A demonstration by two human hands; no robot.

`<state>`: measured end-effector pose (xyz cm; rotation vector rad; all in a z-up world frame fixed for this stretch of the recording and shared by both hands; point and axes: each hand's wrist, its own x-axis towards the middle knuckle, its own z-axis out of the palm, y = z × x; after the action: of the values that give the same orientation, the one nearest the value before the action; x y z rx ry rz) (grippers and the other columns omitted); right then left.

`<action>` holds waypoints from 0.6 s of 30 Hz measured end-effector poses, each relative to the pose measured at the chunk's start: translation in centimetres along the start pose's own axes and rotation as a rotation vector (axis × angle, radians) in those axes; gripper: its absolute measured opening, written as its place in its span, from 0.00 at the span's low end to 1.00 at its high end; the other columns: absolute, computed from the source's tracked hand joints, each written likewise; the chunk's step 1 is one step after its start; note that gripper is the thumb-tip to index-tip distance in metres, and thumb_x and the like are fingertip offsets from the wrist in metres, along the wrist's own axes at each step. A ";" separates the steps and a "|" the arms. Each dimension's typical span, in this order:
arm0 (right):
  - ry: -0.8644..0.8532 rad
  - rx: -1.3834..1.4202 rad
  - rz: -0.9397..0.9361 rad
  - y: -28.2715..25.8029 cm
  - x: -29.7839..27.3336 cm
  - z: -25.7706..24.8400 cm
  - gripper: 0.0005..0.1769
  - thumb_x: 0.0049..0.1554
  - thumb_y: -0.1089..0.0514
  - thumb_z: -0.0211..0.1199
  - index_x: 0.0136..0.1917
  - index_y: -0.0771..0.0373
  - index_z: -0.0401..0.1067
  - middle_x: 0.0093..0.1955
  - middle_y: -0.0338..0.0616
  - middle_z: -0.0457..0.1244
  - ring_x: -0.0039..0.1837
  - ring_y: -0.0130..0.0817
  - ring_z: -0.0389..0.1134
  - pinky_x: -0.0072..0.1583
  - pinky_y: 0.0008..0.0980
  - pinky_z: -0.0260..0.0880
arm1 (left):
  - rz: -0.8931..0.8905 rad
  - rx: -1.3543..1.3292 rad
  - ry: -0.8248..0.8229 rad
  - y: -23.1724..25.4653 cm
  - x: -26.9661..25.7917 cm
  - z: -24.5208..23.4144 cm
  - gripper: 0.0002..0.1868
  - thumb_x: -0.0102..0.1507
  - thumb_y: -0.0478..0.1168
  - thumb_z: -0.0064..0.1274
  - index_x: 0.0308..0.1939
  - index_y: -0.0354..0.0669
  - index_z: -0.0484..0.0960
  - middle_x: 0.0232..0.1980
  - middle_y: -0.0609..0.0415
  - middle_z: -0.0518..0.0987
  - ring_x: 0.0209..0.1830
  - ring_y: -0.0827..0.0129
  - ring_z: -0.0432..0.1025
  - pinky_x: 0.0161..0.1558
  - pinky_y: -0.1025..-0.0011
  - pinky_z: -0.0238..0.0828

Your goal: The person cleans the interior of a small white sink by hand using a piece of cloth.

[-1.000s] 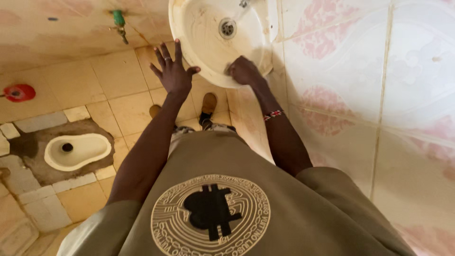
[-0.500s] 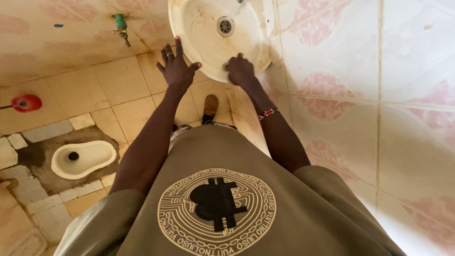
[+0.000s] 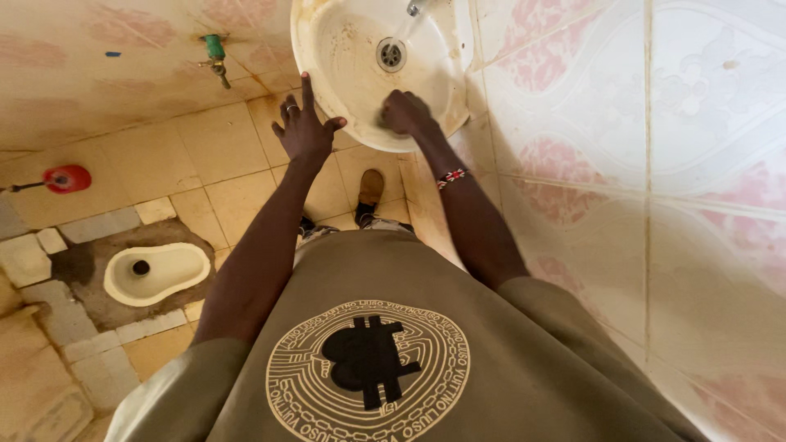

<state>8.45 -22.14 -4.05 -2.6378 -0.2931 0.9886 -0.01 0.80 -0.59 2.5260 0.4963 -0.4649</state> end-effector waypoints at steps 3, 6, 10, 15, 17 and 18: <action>0.146 -0.376 0.058 2.3 0.8 -0.3 0.08 0.50 0.59 0.67 0.44 0.62 0.81 0.48 0.59 0.71 0.53 0.55 0.73 0.57 0.48 0.72 | 0.005 0.010 0.000 0.1 0.1 -0.1 0.64 0.57 0.67 0.65 0.81 0.70 0.32 0.76 0.32 0.61 0.79 0.43 0.51 0.69 0.30 0.42; 0.211 -0.355 0.092 2.1 3.6 2.0 0.10 0.56 0.60 0.61 0.47 0.65 0.80 0.52 0.64 0.71 0.58 0.58 0.71 0.58 0.53 0.73 | 0.002 0.024 -0.007 0.1 -0.5 -0.4 0.64 0.58 0.67 0.65 0.82 0.69 0.32 0.69 0.33 0.69 0.73 0.44 0.60 0.68 0.31 0.45; 0.310 -0.120 -0.287 -4.0 10.1 5.5 0.25 0.47 0.69 0.60 0.60 0.67 0.74 0.64 0.63 0.65 0.68 0.63 0.62 0.72 0.56 0.60 | -0.017 0.071 -0.039 0.5 -0.5 -0.9 0.64 0.58 0.68 0.64 0.81 0.70 0.30 0.59 0.36 0.78 0.60 0.46 0.73 0.67 0.32 0.48; 0.902 -0.110 -0.351 -1.4 13.3 2.6 0.48 0.42 0.71 0.63 0.75 0.75 0.53 0.71 0.70 0.53 0.74 0.66 0.51 0.75 0.55 0.52 | -0.002 0.138 -0.028 0.9 -0.3 -1.1 0.64 0.59 0.68 0.62 0.82 0.68 0.28 0.52 0.36 0.81 0.52 0.46 0.76 0.63 0.35 0.55; 0.946 -0.098 -0.277 -1.1 13.0 2.1 0.45 0.42 0.70 0.64 0.72 0.76 0.57 0.70 0.70 0.54 0.74 0.66 0.52 0.74 0.58 0.51 | -0.028 0.158 -0.063 0.8 -0.2 -1.2 0.64 0.59 0.69 0.62 0.81 0.68 0.28 0.50 0.35 0.81 0.50 0.46 0.77 0.64 0.36 0.55; 0.984 -0.090 -0.191 -1.0 12.2 2.1 0.42 0.41 0.69 0.65 0.70 0.77 0.61 0.69 0.70 0.55 0.73 0.66 0.52 0.72 0.61 0.49 | -0.008 0.128 -0.044 0.7 -0.4 -1.1 0.63 0.60 0.68 0.61 0.82 0.67 0.28 0.49 0.36 0.82 0.49 0.46 0.77 0.63 0.36 0.56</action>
<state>15.95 -17.18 -12.56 -2.7370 -0.3283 -0.4252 0.20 0.74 0.72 2.6305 0.4734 -0.5710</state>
